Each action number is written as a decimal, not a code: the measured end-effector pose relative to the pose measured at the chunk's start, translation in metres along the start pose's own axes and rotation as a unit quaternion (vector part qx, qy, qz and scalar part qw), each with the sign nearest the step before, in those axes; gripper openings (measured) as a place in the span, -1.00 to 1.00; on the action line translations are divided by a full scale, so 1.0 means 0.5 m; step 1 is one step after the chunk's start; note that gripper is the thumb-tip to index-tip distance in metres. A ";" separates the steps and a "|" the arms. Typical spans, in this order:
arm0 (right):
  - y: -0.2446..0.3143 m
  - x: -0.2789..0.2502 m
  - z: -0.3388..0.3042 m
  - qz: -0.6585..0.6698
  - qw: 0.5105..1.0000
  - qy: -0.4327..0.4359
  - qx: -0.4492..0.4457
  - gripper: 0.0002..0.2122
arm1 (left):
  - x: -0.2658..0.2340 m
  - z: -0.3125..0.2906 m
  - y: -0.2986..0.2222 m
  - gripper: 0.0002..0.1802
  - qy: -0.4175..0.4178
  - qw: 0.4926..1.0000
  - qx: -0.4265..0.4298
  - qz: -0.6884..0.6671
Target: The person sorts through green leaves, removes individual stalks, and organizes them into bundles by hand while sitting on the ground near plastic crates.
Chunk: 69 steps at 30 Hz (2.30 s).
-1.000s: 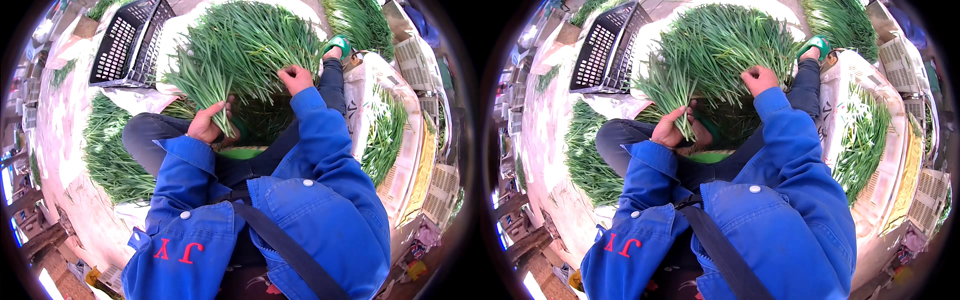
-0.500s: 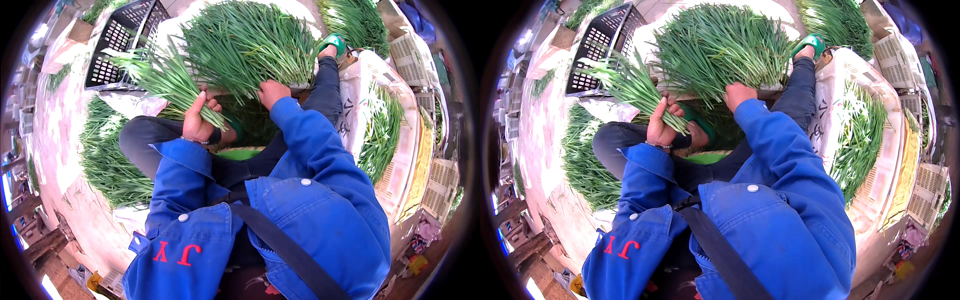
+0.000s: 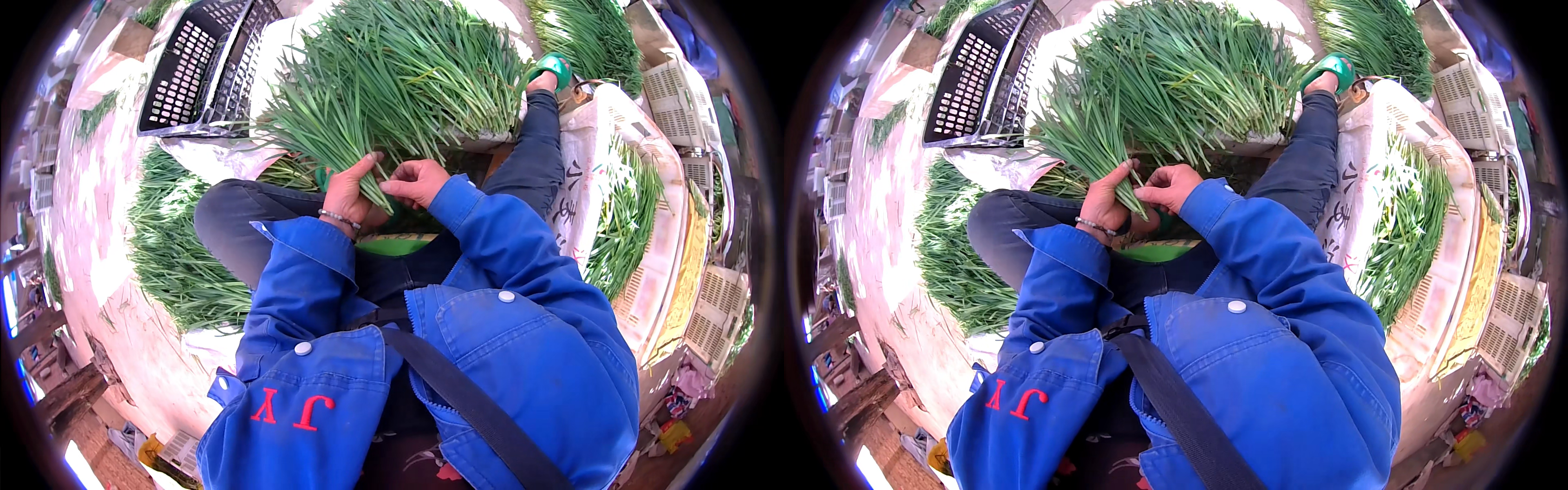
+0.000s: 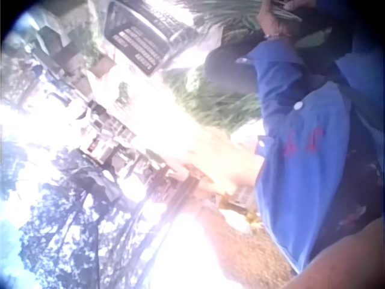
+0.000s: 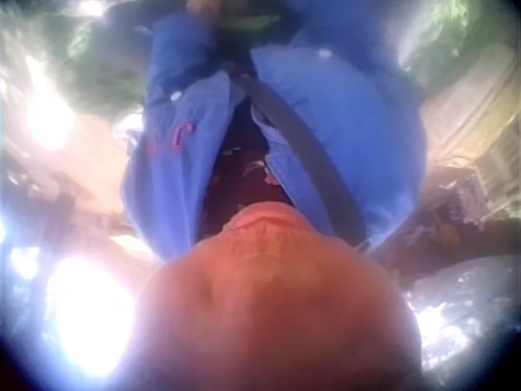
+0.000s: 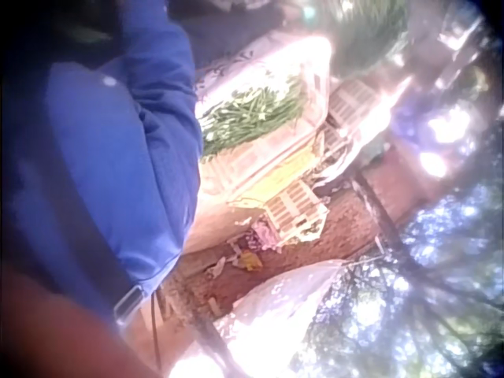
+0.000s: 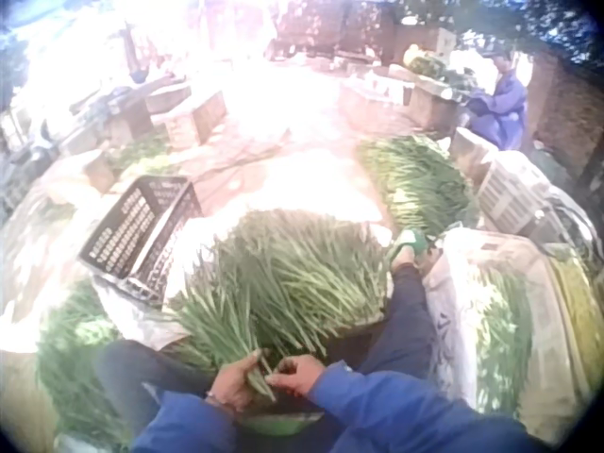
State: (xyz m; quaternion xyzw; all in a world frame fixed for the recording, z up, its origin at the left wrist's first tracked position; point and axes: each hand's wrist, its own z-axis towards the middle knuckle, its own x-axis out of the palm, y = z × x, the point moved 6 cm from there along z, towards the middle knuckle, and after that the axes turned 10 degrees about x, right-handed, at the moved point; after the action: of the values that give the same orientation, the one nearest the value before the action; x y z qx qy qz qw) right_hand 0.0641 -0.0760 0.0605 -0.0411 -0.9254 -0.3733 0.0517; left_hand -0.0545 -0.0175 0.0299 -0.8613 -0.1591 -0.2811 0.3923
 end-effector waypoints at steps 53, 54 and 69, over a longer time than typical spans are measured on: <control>0.019 -0.060 -0.004 -0.528 0.830 -0.158 -0.082 -0.77 | 0.042 -0.036 -0.231 -0.60 0.146 0.969 0.175 -0.096; 0.045 -0.058 -0.008 -0.550 0.809 -0.196 -0.060 -0.79 | 0.047 -0.038 -0.224 -0.58 0.149 0.970 0.168 -0.092; -0.015 -0.044 0.029 0.219 0.969 0.040 0.111 -0.80 | -0.007 -0.017 -0.096 -0.79 0.017 0.996 0.081 -0.016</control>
State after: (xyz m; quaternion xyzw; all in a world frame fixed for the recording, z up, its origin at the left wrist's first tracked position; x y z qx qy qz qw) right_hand 0.0842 -0.0721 0.0424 -0.2213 -0.9267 -0.2492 0.1735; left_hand -0.0839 0.0066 0.0605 -0.8191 -0.1882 -0.2881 0.4589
